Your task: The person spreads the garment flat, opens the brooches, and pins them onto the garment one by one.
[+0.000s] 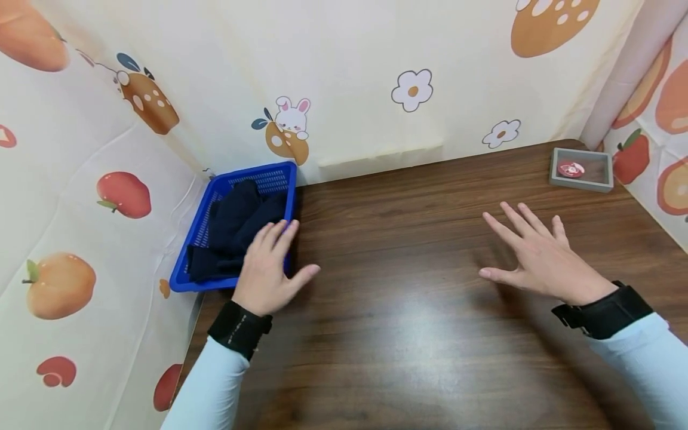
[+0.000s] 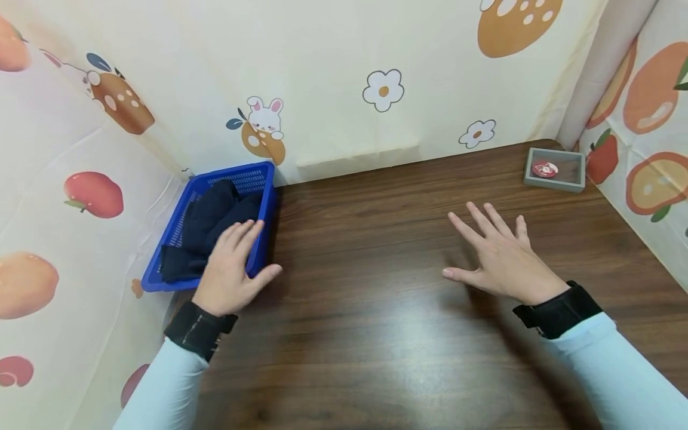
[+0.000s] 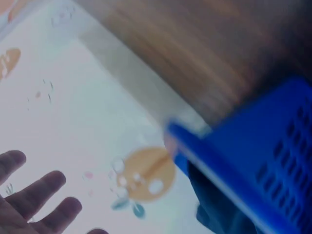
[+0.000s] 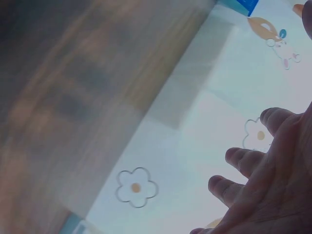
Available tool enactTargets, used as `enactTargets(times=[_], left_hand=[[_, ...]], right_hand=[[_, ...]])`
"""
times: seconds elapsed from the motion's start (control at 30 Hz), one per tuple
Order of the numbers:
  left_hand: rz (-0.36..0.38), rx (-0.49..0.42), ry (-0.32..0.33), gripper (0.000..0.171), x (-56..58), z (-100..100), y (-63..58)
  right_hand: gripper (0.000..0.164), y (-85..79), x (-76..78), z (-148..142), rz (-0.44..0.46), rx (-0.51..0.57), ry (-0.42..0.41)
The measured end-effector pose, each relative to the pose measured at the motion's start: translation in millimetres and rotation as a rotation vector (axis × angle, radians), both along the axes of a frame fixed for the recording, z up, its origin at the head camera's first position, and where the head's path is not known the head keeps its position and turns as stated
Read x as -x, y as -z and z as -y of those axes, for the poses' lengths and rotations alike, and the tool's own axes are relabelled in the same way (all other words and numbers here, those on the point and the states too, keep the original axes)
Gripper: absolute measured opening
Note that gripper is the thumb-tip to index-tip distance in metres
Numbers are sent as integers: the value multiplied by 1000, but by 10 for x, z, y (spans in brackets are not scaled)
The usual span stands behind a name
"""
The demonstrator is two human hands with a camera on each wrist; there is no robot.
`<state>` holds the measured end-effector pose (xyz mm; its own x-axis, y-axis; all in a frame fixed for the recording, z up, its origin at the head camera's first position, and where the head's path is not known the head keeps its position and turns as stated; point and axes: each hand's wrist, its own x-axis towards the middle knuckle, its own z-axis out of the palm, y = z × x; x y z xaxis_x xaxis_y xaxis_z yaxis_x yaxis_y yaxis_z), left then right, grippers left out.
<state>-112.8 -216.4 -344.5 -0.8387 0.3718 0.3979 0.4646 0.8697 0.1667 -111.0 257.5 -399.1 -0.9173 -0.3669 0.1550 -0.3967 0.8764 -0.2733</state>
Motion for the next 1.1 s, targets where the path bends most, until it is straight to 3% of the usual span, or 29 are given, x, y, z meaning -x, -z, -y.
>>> enactTargets(times=[0.23, 0.5, 0.8, 0.97, 1.1], left_hand=[[76, -15, -245, 87, 238, 411, -173], [344, 26, -504, 99, 565, 751, -253], [576, 30, -631, 116, 972, 1081, -231], [689, 20, -665, 128, 1168, 1202, -135], [781, 4, -682, 135, 1282, 1260, -31]], right_hand=[[101, -207, 106, 217, -9, 0, -47], [100, -385, 205, 503, -75, 7, -126], [100, -493, 338, 883, -69, 61, -229], [101, -587, 460, 1140, -97, 146, -309], [100, -666, 530, 1318, -72, 155, -347]])
